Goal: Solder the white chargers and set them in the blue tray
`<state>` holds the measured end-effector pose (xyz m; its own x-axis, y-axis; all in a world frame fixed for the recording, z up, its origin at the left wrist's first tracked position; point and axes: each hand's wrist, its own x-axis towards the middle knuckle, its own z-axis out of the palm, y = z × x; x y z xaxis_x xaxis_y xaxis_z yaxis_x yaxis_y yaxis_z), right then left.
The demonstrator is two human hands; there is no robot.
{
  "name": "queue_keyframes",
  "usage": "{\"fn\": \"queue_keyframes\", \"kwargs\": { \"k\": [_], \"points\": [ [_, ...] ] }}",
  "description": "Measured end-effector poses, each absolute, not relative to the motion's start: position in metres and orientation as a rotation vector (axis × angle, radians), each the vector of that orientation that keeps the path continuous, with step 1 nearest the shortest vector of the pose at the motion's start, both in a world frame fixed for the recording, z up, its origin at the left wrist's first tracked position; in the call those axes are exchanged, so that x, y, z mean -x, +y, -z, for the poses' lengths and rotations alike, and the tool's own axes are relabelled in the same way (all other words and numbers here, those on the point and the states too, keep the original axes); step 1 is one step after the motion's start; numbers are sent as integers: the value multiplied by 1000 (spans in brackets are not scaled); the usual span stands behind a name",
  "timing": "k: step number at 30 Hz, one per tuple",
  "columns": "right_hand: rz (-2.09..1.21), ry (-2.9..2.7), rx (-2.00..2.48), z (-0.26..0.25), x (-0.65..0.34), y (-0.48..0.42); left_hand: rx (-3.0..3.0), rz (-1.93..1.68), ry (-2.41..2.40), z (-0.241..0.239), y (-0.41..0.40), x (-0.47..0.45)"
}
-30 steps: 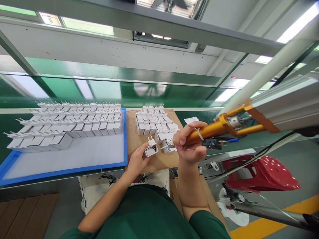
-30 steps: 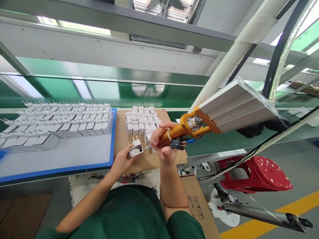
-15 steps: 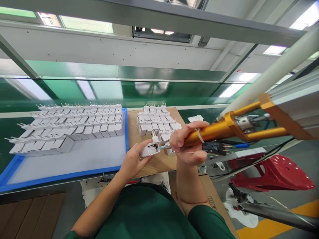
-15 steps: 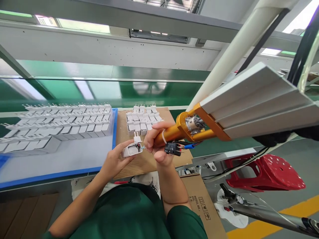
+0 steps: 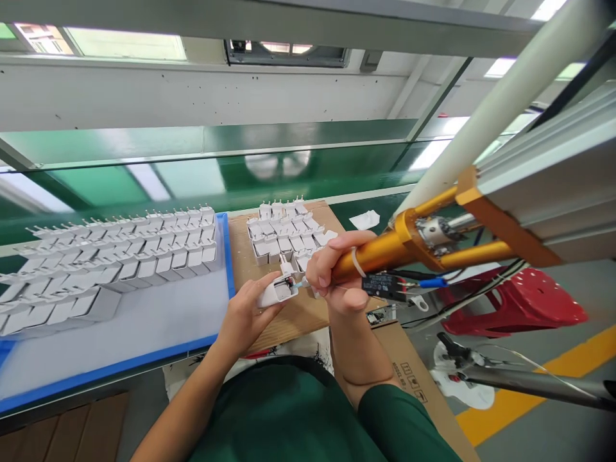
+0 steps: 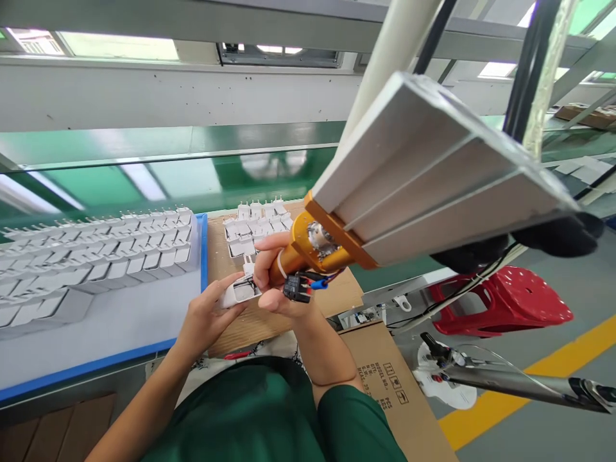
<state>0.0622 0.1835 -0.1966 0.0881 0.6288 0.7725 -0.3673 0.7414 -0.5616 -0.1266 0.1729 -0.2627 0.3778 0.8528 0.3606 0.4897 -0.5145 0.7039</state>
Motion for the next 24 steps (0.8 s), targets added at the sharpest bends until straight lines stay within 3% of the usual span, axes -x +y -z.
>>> {"fn": "queue_keyframes", "kwargs": {
  "k": [15, 24],
  "points": [
    [-840, -1258, 330, 202, -62, 183, -2152, -1015, 1143, 263, 172, 127],
    [-806, -1253, 148, 193, -55, 184, -2114, -1024, 1158, 263, 170, 129]
  ]
}}
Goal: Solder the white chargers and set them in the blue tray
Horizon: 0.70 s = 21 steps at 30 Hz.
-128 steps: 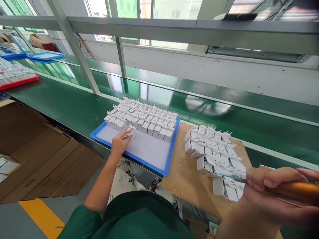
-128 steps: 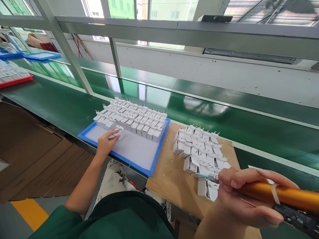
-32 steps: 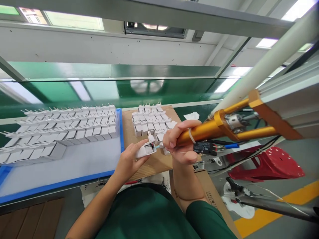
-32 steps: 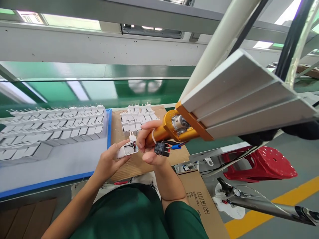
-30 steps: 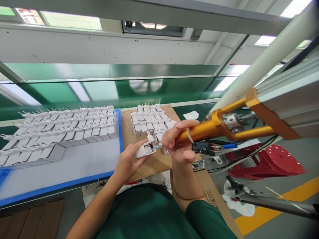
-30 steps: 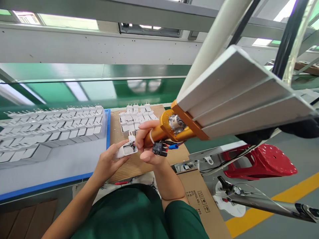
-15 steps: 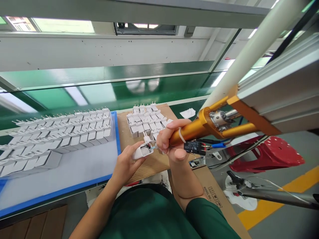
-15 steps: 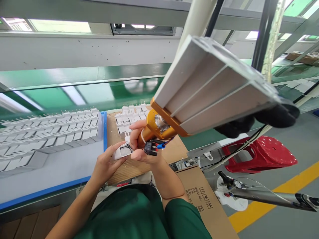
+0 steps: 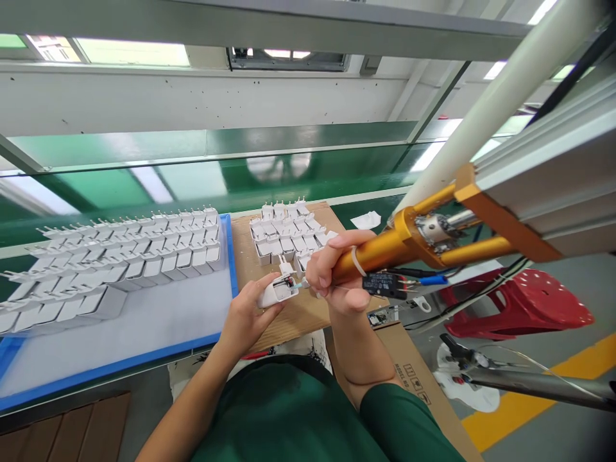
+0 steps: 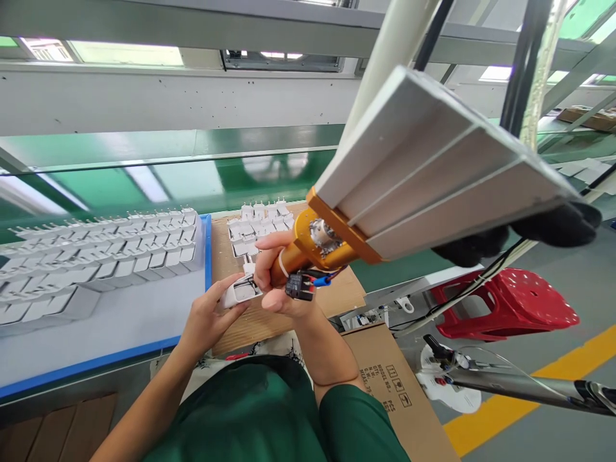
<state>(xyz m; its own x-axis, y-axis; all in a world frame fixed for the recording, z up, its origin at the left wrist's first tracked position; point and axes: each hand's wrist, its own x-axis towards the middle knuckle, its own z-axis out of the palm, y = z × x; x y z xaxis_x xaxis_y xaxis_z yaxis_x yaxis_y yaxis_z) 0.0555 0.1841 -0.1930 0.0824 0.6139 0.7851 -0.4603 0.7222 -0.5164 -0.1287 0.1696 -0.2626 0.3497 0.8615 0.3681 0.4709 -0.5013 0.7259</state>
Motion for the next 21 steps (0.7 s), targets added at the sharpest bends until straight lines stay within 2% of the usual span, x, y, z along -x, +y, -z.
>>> {"fn": "queue_keyframes", "kwargs": {
  "k": [5, 13, 21],
  "points": [
    [-786, -1257, 122, 192, -56, 183, -1975, -1025, 1147, 267, 169, 128],
    [-690, -1287, 72, 187, -41, 190, -1314, -1072, 985, 300, 164, 109],
    [-707, -1283, 70, 183, -33, 191, -1205, -1151, 834, 291, 162, 93]
  ]
}}
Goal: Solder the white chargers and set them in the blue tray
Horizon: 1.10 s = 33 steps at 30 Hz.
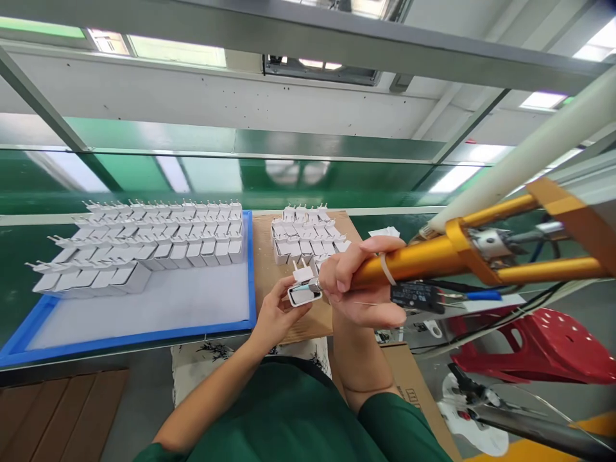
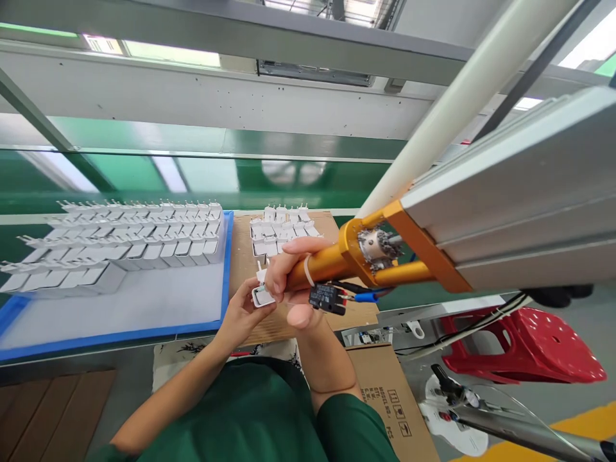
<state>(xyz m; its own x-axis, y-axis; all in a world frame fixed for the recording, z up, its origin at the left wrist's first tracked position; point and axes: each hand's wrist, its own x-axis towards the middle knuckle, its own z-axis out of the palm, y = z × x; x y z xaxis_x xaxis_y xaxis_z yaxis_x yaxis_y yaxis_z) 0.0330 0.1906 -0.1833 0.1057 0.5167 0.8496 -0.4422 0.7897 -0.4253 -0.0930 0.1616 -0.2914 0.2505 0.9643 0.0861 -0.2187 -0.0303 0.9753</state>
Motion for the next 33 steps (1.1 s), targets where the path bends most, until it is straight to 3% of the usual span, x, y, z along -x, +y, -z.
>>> {"fn": "queue_keyframes", "kwargs": {
  "k": [33],
  "points": [
    [-635, -1221, 159, 174, -26, 185, -1104, -1250, 670, 292, 172, 83]
  ]
}}
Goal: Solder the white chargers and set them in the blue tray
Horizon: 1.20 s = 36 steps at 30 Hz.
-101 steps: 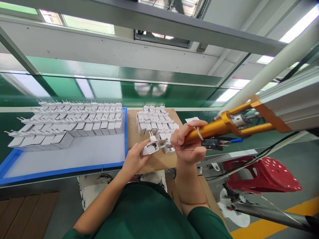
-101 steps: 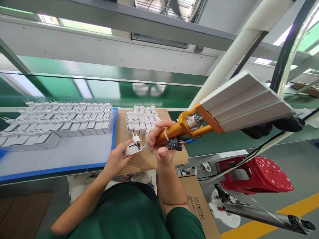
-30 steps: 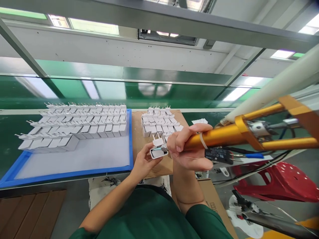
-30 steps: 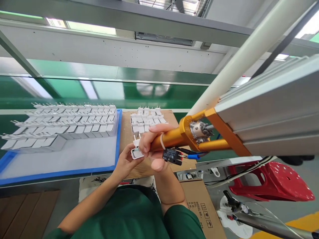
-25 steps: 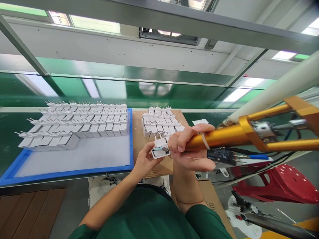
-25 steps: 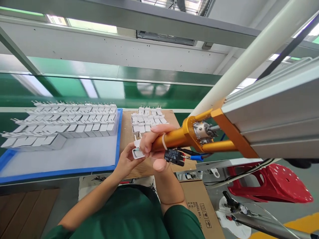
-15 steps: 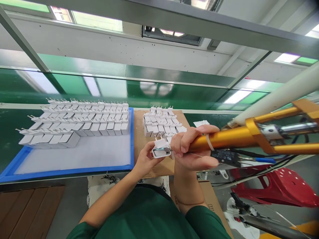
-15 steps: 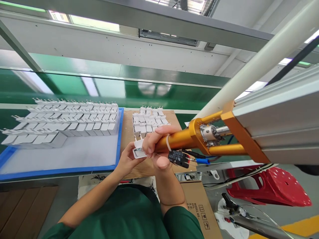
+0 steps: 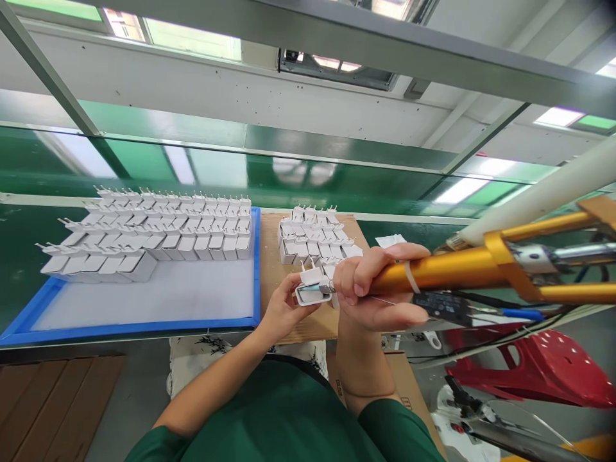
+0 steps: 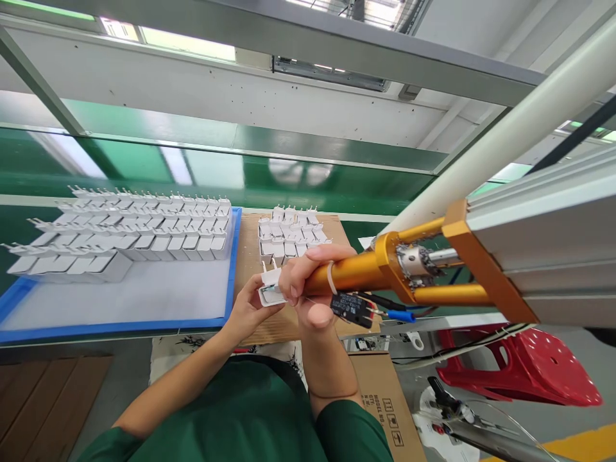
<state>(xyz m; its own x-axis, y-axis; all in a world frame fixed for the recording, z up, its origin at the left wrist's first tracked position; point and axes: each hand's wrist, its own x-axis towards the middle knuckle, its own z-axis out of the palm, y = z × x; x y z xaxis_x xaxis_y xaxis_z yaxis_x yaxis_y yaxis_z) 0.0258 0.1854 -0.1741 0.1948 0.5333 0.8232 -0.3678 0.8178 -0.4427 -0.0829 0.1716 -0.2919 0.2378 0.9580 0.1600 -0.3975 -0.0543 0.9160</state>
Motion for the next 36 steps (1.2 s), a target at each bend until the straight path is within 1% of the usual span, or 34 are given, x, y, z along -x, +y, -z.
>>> {"fn": "queue_keyframes", "kwargs": {
  "k": [21, 27, 36],
  "points": [
    [-598, -1215, 188, 171, -24, 186, -1173, -1216, 731, 296, 168, 88],
    [-574, -1195, 272, 172, -25, 184, -1185, -1204, 751, 295, 167, 89],
    [-597, -1210, 235, 171, -25, 184, -1170, -1181, 766, 297, 167, 89]
  ]
}}
